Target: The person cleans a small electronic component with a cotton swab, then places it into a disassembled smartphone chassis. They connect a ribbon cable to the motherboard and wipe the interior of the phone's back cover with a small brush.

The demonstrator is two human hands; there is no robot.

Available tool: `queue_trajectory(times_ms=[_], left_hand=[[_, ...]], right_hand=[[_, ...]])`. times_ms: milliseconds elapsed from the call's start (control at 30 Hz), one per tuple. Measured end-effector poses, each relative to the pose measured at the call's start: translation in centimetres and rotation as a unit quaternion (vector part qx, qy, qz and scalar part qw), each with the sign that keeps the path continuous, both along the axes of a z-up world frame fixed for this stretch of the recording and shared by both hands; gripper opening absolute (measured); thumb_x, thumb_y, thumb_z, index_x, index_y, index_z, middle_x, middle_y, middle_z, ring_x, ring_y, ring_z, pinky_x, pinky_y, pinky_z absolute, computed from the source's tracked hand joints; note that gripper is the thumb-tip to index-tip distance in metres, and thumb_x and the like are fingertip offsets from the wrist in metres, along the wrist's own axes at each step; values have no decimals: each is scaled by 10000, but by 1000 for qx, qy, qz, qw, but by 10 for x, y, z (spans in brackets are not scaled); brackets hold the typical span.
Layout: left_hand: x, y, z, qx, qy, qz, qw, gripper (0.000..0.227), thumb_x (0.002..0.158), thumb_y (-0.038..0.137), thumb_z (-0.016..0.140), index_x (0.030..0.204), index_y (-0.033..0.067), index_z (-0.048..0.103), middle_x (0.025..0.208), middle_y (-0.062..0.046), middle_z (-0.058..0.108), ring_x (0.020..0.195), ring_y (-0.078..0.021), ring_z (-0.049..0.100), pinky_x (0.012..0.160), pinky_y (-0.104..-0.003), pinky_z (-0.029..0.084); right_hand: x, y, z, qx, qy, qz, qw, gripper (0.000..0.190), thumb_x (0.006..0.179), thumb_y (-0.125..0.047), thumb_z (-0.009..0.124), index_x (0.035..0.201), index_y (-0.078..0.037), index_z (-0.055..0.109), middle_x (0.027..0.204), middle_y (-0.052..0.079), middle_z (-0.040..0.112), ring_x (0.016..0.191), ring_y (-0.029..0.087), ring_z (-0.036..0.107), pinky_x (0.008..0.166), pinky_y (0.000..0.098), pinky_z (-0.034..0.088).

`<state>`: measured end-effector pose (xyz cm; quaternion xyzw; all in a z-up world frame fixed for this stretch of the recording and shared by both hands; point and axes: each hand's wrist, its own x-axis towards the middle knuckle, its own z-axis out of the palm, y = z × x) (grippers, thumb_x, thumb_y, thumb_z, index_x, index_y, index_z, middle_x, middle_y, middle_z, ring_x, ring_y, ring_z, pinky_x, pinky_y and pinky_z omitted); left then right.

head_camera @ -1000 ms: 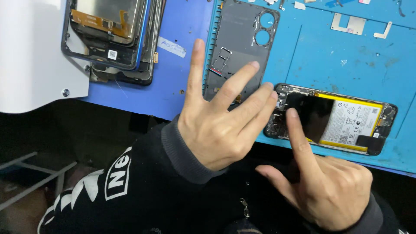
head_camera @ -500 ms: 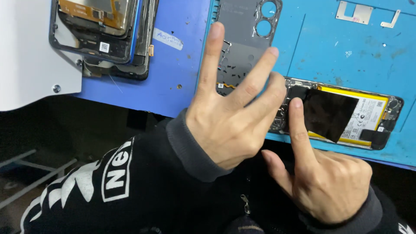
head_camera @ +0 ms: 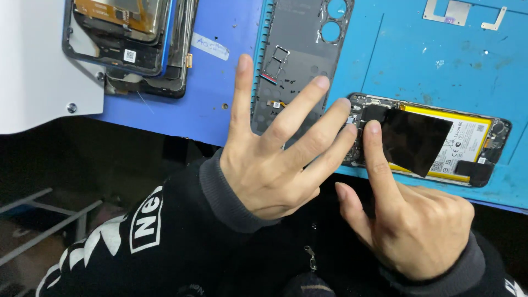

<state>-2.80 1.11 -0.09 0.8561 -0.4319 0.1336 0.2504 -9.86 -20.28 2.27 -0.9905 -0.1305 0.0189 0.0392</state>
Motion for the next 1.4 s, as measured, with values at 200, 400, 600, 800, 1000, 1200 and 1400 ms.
queue_trajectory(times_ms=[200,400,600,800,1000,1200,1400], left_hand=[[1,3,-4,14,-13,-11,1000,353,975,163,604,1263,-1,727,1476,-107,557,1478,-295,386,1145,-876,200],[3,10,-14,58,-89,-58,993,315,1026,72,566,1267,-69,710,1444,-140,540,1513,-275,391,1177,-845,179],[9,8,-7,115,-204,-73,969,257,988,34,577,1201,-40,700,1336,-67,543,1477,-217,419,1223,-749,140],[14,3,-5,133,-256,-71,955,234,1006,83,580,1149,-41,717,1260,-39,549,1409,-224,490,1223,-694,224],[8,4,-9,61,-133,-56,988,248,979,102,609,1150,-39,720,1249,-48,542,1398,-254,492,1205,-778,309],[2,14,-15,13,-58,-40,997,362,993,139,615,1305,-7,726,1293,-60,529,1438,-278,448,1180,-849,253],[6,18,-12,-2,-57,-33,998,389,946,139,624,1296,17,742,1333,-54,523,1451,-297,436,1171,-867,223]], right_hand=[[0,-2,-2,5,7,-3,1000,736,873,-422,759,1462,-11,597,397,-8,469,308,177,441,396,370,379],[-1,0,-1,5,5,-7,1000,762,859,-420,756,1481,-7,605,397,-5,475,310,187,444,397,372,377],[-2,-2,-4,7,8,-9,1000,771,871,-413,739,1495,15,590,431,-11,508,324,171,460,407,359,383],[-3,-2,-4,26,2,-9,1000,774,858,-394,739,1484,34,585,465,-3,534,343,170,477,418,356,391],[-4,-1,-4,7,8,-22,1000,795,861,-453,785,1482,-3,575,421,-8,488,323,173,451,402,358,374],[-3,0,-4,5,4,-18,1000,816,848,-462,798,1495,-7,596,397,-8,458,314,180,428,400,363,366],[-2,1,-3,1,-7,-16,1000,810,832,-453,791,1484,-10,603,382,-12,432,304,174,412,390,361,356]])
